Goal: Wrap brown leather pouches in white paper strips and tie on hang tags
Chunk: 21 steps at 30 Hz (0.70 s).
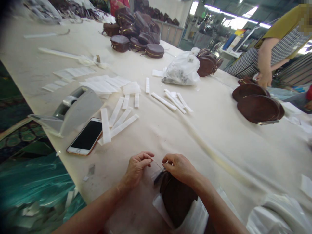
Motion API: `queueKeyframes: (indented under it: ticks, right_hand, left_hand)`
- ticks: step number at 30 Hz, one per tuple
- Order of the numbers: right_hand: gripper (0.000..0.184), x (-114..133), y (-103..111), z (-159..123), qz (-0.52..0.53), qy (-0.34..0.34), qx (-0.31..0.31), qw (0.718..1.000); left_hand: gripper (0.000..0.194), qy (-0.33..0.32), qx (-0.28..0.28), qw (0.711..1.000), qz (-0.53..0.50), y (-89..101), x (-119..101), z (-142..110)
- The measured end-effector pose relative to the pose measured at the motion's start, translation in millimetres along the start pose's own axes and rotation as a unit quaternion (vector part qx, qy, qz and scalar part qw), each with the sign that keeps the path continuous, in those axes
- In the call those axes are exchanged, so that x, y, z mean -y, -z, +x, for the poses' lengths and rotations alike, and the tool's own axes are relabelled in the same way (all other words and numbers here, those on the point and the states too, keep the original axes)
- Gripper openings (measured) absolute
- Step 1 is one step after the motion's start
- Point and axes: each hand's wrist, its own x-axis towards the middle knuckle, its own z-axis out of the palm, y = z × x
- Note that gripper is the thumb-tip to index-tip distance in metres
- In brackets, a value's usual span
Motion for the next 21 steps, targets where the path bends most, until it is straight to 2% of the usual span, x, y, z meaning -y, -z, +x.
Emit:
queueKeyframes:
  ticks: [7,21]
  right_hand:
    - [0.027,8,-8,4,-0.017,0.037,0.021,0.999]
    - [0.024,14,-8,2,-0.058,0.007,0.021,0.998]
  left_hand:
    - [0.016,0.029,-0.013,0.998,-0.058,-1.4,-3,0]
    - [0.016,0.023,-0.007,0.998,-0.064,-0.8,-1,1]
